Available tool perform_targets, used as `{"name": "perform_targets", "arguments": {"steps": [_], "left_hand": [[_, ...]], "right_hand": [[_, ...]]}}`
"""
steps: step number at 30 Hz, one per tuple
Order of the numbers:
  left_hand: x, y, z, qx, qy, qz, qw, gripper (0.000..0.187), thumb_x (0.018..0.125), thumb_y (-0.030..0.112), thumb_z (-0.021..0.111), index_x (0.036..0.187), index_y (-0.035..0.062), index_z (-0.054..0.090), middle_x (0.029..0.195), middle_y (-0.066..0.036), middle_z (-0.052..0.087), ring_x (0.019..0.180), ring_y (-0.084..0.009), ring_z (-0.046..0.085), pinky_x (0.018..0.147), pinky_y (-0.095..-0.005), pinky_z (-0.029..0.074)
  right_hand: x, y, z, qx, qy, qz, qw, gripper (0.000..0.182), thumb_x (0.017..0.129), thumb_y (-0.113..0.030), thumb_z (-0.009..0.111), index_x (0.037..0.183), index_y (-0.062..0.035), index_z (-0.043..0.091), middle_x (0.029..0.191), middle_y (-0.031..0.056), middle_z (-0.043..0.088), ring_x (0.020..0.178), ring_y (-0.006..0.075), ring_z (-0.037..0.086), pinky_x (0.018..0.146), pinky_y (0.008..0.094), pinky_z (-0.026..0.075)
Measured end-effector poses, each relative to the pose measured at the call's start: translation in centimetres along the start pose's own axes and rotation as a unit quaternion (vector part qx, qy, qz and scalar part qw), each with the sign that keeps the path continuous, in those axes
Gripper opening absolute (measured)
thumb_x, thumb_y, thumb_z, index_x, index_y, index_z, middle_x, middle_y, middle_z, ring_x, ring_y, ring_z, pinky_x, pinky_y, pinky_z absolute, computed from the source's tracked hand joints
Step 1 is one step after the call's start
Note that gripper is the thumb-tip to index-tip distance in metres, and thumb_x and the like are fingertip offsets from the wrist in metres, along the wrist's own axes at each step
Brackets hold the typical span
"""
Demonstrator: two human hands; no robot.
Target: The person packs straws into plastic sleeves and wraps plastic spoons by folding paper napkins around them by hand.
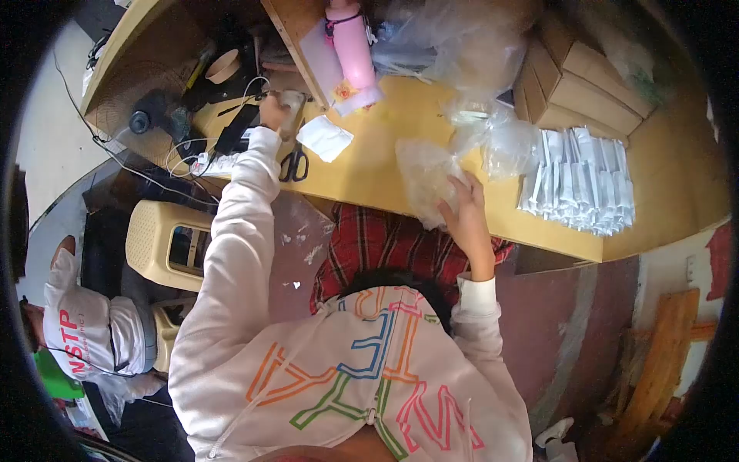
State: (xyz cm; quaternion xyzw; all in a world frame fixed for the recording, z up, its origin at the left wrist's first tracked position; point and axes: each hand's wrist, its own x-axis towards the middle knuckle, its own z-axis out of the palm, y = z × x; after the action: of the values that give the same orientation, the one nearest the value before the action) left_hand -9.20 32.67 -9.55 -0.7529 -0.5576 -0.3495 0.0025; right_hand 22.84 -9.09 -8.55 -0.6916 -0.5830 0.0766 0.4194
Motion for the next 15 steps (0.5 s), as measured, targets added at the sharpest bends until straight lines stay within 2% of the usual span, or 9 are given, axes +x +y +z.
{"name": "perform_targets", "arguments": {"steps": [2,4,5,7,8,10,11,13,15], "left_hand": [[-0.6,0.5,-2.4,-0.049,0.022,0.064,0.997,0.030,0.067,0.014,0.066,0.091,-0.0040,0.064,0.083,-0.026,0.064,0.080,-0.0412,0.063,0.072,-0.0452,0.051],[-1.9,2.4,-4.6,-0.093,0.069,0.055,0.992,0.032,0.066,0.013,0.068,0.093,-0.0041,0.064,0.084,-0.026,0.064,0.080,-0.0412,0.064,0.070,-0.0435,0.052],[-2.9,3.8,-5.7,-0.114,0.093,0.050,0.988,0.033,0.066,0.013,0.069,0.094,-0.0042,0.064,0.085,-0.026,0.064,0.080,-0.0412,0.064,0.069,-0.0426,0.052],[-6.4,9.9,-10.0,-0.156,0.020,0.044,0.987,0.035,0.066,0.011,0.072,0.097,-0.0033,0.064,0.086,-0.021,0.067,0.078,-0.0321,0.067,0.068,-0.0375,0.053],[-8.3,12.6,-11.6,-0.260,-0.069,0.029,0.963,0.036,0.068,0.011,0.073,0.099,-0.0022,0.063,0.089,-0.016,0.067,0.079,-0.0258,0.066,0.070,-0.0348,0.052],[-12.2,17.6,-15.1,-0.441,-0.249,-0.001,0.862,0.037,0.071,0.009,0.074,0.104,0.0005,0.061,0.096,-0.008,0.066,0.085,-0.0168,0.063,0.076,-0.0300,0.050],[-14.0,19.6,-16.1,-0.515,-0.337,-0.013,0.788,0.037,0.073,0.008,0.074,0.107,0.0020,0.060,0.101,-0.004,0.065,0.090,-0.0140,0.061,0.080,-0.0278,0.048],[-16.5,21.2,-15.4,-0.507,-0.348,0.135,0.777,0.043,0.074,0.007,0.075,0.112,0.0035,0.056,0.107,-0.004,0.061,0.100,-0.0098,0.056,0.083,-0.0248,0.045],[-18.7,22.3,-15.2,-0.557,-0.387,0.079,0.730,0.047,0.073,0.007,0.076,0.114,0.0047,0.054,0.110,-0.003,0.058,0.107,-0.0079,0.052,0.086,-0.0223,0.042]], "right_hand": [[-0.3,0.0,0.1,-0.046,0.044,-0.007,0.998,0.047,0.080,-0.016,0.069,0.123,-0.0043,0.053,0.137,0.0231,0.035,0.125,0.0415,0.038,0.103,0.0438,0.034],[0.2,-1.7,-0.9,-0.104,0.118,-0.006,0.987,0.047,0.079,-0.013,0.070,0.122,-0.0045,0.054,0.138,0.0220,0.035,0.125,0.0408,0.037,0.103,0.0434,0.034],[0.4,-2.6,-1.4,-0.075,0.130,-0.009,0.989,0.048,0.078,-0.013,0.071,0.122,-0.0048,0.054,0.139,0.0212,0.034,0.125,0.0399,0.036,0.103,0.0430,0.034],[0.7,-4.5,-2.4,-0.016,0.151,-0.020,0.988,0.050,0.075,-0.011,0.072,0.122,-0.0053,0.054,0.140,0.0195,0.033,0.126,0.0380,0.036,0.103,0.0423,0.033],[0.9,-5.5,-2.6,0.048,0.127,-0.023,0.990,0.055,0.072,-0.012,0.075,0.123,-0.0064,0.054,0.139,0.0173,0.033,0.126,0.0347,0.036,0.103,0.0410,0.033],[1.0,-8.8,-1.9,0.201,0.085,-0.043,0.975,0.059,0.070,-0.012,0.077,0.123,-0.0069,0.053,0.136,0.0165,0.036,0.125,0.0324,0.038,0.101,0.0407,0.036],[1.1,-10.2,-1.4,0.274,0.063,-0.053,0.958,0.061,0.069,-0.012,0.078,0.124,-0.0072,0.052,0.134,0.0160,0.038,0.124,0.0312,0.038,0.100,0.0405,0.037],[0.5,-11.7,0.0,0.297,0.005,-0.079,0.952,0.060,0.068,-0.010,0.078,0.122,-0.0069,0.052,0.128,0.0154,0.044,0.120,0.0290,0.042,0.097,0.0400,0.040],[0.1,-11.4,0.9,0.289,-0.004,-0.084,0.954,0.058,0.068,-0.008,0.077,0.120,-0.0062,0.052,0.122,0.0143,0.048,0.116,0.0272,0.046,0.095,0.0388,0.042]]}}
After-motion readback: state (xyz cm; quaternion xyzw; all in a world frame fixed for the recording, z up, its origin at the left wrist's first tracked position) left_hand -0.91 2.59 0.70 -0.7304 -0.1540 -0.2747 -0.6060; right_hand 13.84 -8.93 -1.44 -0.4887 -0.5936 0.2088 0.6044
